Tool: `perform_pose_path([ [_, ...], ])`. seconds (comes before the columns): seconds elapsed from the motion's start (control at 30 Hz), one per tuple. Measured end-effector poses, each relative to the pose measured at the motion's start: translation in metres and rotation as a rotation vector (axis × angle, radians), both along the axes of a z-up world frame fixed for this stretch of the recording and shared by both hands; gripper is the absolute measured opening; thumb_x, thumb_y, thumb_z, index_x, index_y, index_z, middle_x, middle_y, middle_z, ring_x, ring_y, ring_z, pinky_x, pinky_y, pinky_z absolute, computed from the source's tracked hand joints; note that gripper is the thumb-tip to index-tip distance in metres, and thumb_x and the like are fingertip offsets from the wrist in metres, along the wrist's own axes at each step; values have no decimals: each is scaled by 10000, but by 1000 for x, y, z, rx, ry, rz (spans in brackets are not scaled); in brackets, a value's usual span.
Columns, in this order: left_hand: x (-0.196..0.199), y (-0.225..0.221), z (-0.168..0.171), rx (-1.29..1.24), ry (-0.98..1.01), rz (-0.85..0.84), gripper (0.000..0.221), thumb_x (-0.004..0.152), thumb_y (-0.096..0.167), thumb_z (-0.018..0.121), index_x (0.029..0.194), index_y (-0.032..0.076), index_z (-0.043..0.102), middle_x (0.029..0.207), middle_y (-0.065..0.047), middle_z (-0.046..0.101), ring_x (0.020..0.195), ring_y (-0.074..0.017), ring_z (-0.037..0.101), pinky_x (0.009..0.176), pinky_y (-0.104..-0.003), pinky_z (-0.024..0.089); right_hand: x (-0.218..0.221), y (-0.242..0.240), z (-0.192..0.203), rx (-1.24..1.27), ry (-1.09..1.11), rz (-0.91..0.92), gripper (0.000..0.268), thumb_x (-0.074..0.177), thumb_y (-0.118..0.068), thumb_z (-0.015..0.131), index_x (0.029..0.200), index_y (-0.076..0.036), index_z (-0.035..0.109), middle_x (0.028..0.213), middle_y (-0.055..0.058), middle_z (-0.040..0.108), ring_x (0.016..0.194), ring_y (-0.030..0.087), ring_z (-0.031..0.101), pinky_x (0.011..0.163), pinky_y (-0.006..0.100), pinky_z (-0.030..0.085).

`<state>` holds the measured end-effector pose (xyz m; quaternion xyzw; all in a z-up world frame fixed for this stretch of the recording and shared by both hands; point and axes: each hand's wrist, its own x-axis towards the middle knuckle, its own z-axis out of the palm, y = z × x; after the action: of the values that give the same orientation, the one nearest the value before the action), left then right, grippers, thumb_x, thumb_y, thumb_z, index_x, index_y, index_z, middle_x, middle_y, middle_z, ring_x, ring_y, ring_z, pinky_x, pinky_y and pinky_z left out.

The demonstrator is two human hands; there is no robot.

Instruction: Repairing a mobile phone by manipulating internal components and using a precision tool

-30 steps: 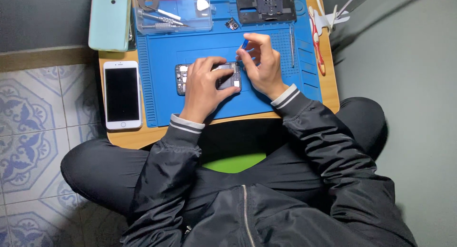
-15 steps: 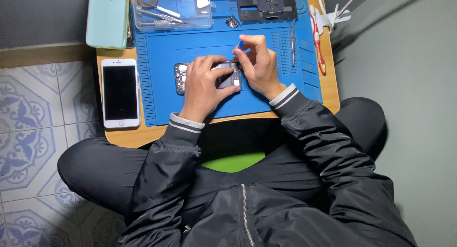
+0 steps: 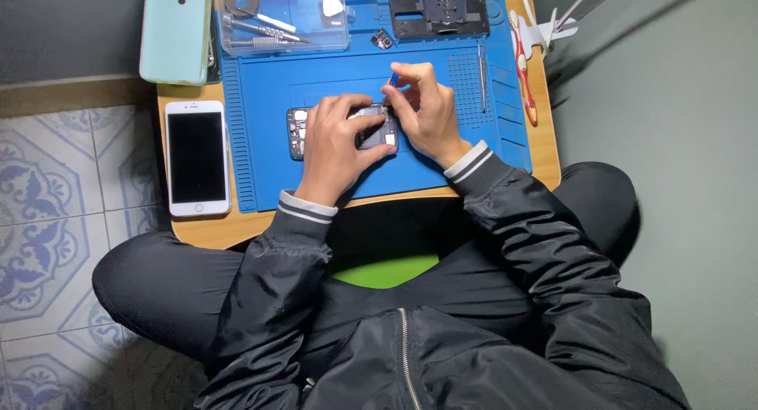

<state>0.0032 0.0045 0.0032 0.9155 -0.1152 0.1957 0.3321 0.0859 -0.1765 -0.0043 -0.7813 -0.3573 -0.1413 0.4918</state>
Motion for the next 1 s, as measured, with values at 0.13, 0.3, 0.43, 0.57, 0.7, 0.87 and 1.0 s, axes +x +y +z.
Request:
perform_pose_path([
  [0.13,0,0,1,15,8,6,446,714,401,991,1071,181,837,1209,-25,699,1102,-291,580,864,-456,429,0,-1,-4,-6,-26,-10,287,1089,-81,692,1333,-43,546,1060,159,667,764,227,776,664,299,646],
  [0.3,0,0,0,14,-5,1,443,721,393,989,1074,177,831,1212,-31,699,1110,-294,586,873,-460,437,1,-2,-3,-7,-34,-1,291,1089,-69,688,1341,-41,544,1068,164,671,782,234,777,678,302,656],
  [0.43,0,0,-2,8,-1,2,442,724,401,985,1076,182,833,1216,-26,700,1112,-294,584,882,-460,433,2,-2,-6,-28,-78,-16,308,1082,-72,711,1349,-48,559,1089,159,686,824,222,746,696,302,657],
  [0.57,0,0,-2,12,-11,3,445,715,407,989,1069,185,836,1216,-28,703,1113,-291,586,881,-462,442,1,-2,-4,-24,-62,-6,300,1090,-73,697,1347,-44,546,1069,165,684,789,230,769,684,303,660],
  [0.7,0,1,-1,13,-10,-1,448,718,398,994,1071,176,832,1213,-27,700,1110,-292,587,881,-465,441,2,-1,-5,-18,-64,-12,302,1085,-68,699,1344,-42,547,1081,171,689,851,237,760,712,308,673],
  [0.87,0,1,-2,11,-9,-2,452,723,394,994,1084,176,831,1219,-31,699,1114,-292,585,877,-457,438,2,-1,-8,-29,-96,-28,322,1076,-71,726,1349,-56,556,1071,152,685,828,220,740,698,298,667],
  [1.0,0,0,-1,10,-13,-1,458,722,399,991,1087,173,832,1216,-28,701,1106,-289,587,884,-456,441,3,0,-5,-34,-143,-62,316,1059,-80,764,1319,-52,586,1022,129,680,739,196,725,658,287,656],
])
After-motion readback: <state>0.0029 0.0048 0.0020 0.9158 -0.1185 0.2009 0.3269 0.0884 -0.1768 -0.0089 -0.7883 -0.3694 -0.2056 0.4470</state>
